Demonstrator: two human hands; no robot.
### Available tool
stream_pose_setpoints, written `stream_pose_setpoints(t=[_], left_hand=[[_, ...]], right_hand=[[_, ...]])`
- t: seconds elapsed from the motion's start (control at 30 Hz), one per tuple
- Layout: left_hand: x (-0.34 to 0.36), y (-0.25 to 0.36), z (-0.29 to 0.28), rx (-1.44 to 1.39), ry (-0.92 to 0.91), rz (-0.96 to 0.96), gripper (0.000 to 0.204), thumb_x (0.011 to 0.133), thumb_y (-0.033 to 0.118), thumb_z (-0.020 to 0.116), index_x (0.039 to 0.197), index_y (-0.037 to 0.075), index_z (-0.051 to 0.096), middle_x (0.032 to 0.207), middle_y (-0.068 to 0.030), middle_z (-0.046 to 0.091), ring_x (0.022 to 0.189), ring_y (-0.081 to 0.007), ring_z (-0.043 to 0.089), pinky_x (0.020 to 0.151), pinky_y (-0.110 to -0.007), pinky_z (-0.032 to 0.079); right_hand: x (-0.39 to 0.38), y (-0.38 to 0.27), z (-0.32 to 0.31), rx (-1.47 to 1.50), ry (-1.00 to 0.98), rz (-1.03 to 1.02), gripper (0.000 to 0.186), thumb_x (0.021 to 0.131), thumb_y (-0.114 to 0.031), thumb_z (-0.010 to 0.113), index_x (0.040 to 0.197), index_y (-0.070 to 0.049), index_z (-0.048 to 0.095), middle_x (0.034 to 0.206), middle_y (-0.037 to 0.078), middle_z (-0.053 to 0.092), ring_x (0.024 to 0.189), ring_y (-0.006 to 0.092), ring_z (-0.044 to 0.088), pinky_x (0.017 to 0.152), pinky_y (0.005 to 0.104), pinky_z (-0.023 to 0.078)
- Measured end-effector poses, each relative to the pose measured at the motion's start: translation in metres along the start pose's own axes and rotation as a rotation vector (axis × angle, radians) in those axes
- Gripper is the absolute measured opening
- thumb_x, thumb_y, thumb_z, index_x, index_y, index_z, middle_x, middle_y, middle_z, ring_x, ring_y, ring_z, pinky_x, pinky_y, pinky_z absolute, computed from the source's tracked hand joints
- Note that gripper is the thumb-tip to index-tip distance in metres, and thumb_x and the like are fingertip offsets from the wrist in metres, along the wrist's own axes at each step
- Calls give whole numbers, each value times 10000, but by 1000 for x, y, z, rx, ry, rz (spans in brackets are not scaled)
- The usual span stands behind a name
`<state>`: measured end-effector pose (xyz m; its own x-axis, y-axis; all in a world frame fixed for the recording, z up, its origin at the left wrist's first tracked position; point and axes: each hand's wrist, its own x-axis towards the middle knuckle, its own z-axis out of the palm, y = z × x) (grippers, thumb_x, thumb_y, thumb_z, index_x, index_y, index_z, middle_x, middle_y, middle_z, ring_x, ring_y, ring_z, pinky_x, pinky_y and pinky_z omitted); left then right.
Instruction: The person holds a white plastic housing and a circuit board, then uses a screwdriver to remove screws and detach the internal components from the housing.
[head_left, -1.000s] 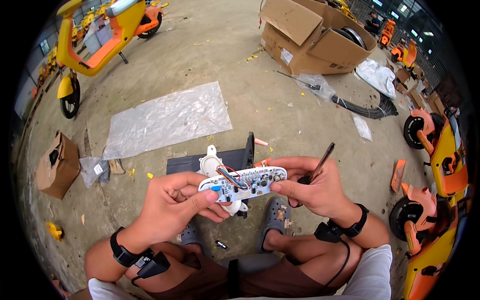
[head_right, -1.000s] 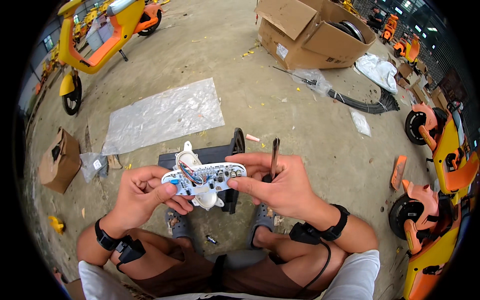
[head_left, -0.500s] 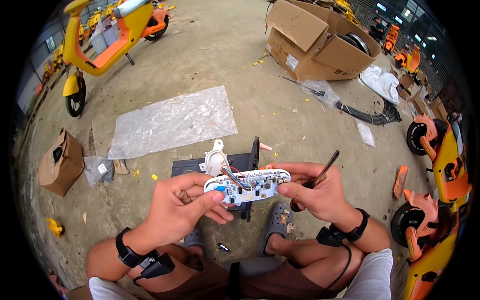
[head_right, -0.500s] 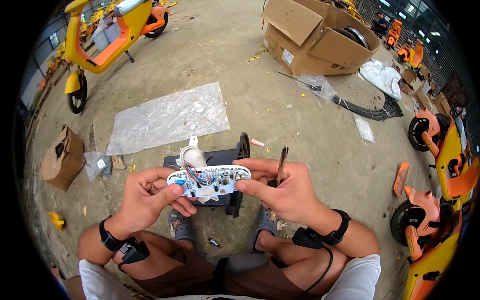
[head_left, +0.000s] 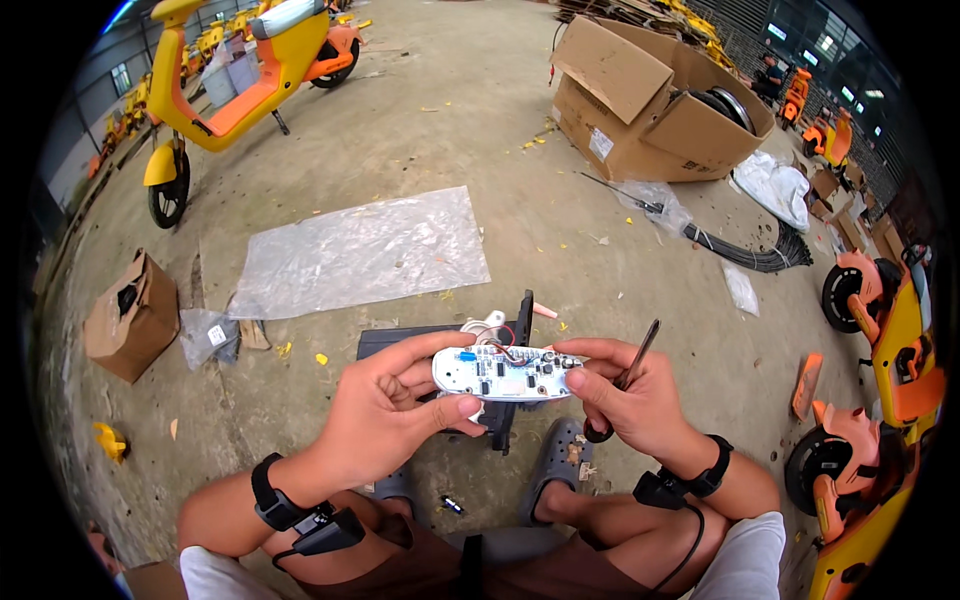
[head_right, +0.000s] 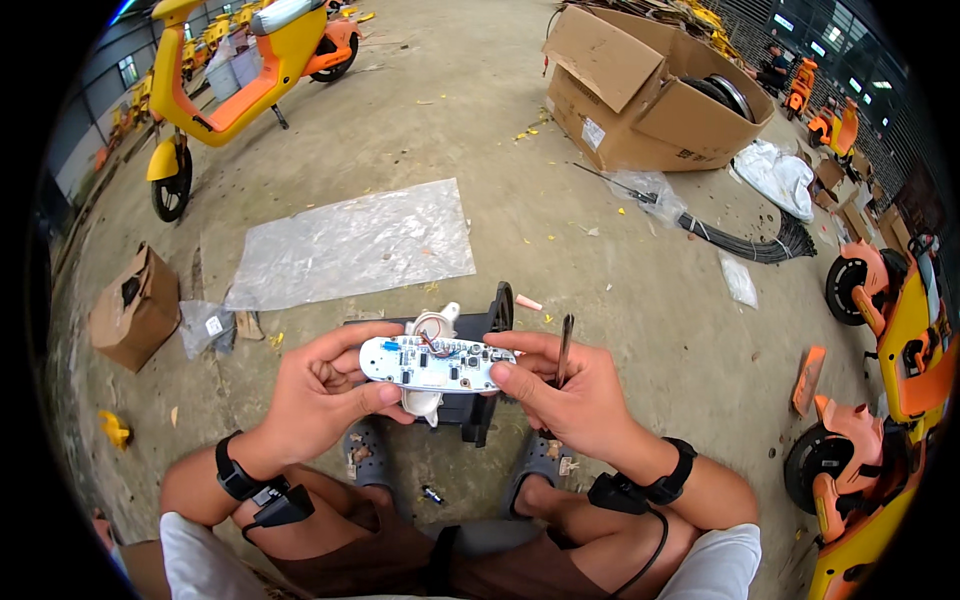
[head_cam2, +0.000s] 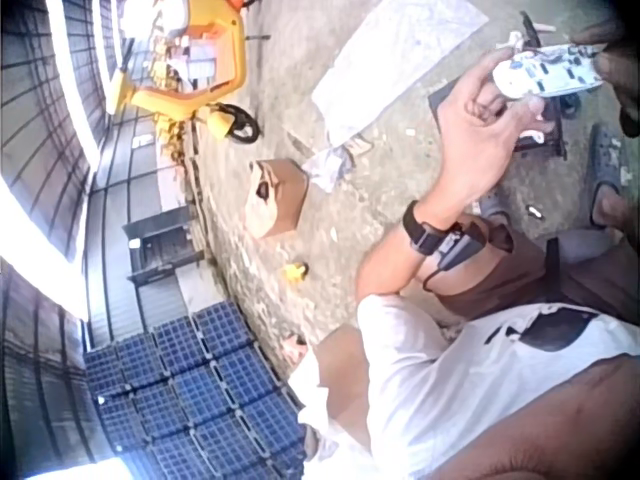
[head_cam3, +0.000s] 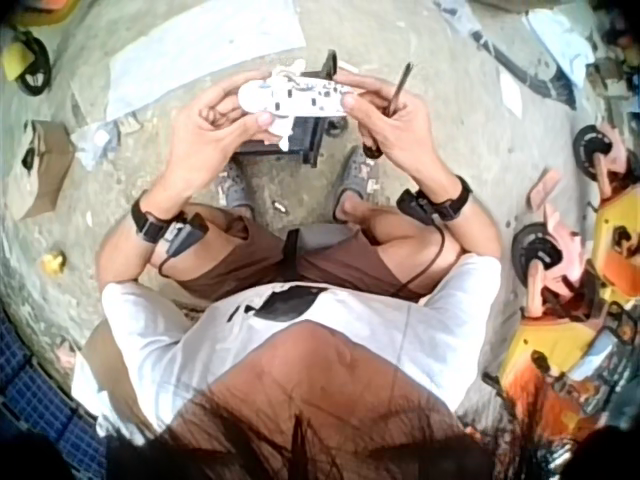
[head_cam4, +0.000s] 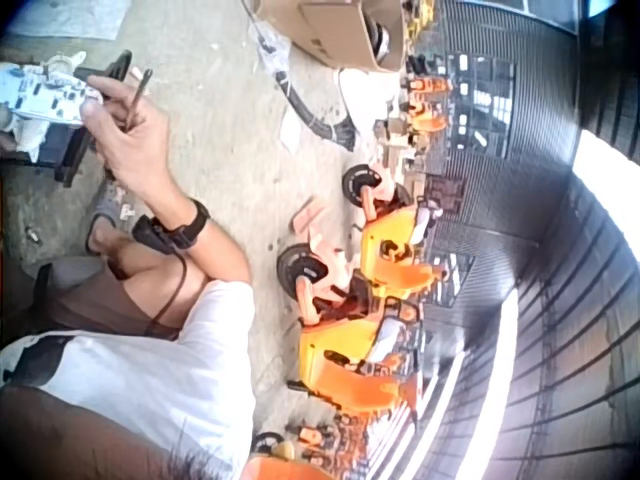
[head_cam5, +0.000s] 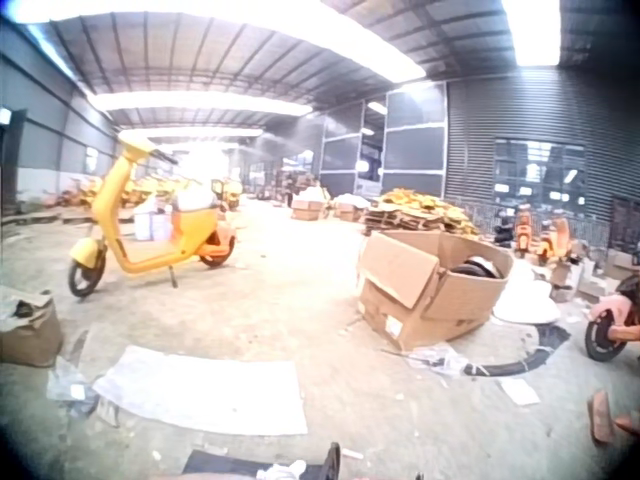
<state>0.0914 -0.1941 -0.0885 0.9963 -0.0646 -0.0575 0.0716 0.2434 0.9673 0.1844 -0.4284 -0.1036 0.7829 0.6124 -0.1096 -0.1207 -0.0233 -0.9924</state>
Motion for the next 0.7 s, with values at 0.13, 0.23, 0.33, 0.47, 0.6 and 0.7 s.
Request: stream_pose_setpoints(t=[0.13,0.23,0.33,0.47,0.6,0.7], left_hand=[[0,0,0,-46,11,-6,457,893,-64,581,1325,-41,434,1217,-169,593,1099,-212,588,852,-361,587],[0,1,0,-33,-4,10,451,894,-66,578,1321,-41,436,1216,-171,593,1103,-212,585,855,-358,586],[-1,1,0,14,-3,21,447,888,-67,587,1311,-43,444,1207,-169,598,1098,-208,586,852,-352,586],[-1,0,-4,36,-29,28,429,879,-60,608,1284,-46,467,1176,-160,615,1071,-193,597,847,-334,584],[-2,1,-8,42,-125,-88,407,873,-50,626,1259,-44,495,1152,-152,628,1044,-175,606,845,-304,568],[-3,3,-9,45,-202,-170,407,867,-49,637,1252,-42,505,1147,-143,632,1037,-166,607,852,-291,553]], right_hand=[[0,4,-2,-99,-15,-74,373,866,-108,702,1214,-13,606,793,38,673,543,26,505,475,185,381],[4,10,-3,-202,-19,-313,386,823,-79,738,1188,-19,629,941,61,659,570,24,519,501,179,393],[7,13,-9,-317,-55,-403,404,793,-32,744,1181,-12,632,1127,104,619,606,26,537,533,175,401],[8,11,-12,-377,-96,-455,405,795,-75,748,1186,-46,644,1152,96,621,562,13,487,522,178,390],[7,0,-18,-315,-215,-311,484,806,-81,662,1283,-81,584,1231,95,597,512,19,405,500,183,346],[7,-3,-19,-310,-488,-177,601,765,-58,645,1352,-101,522,1070,60,638,512,30,402,496,195,335]])
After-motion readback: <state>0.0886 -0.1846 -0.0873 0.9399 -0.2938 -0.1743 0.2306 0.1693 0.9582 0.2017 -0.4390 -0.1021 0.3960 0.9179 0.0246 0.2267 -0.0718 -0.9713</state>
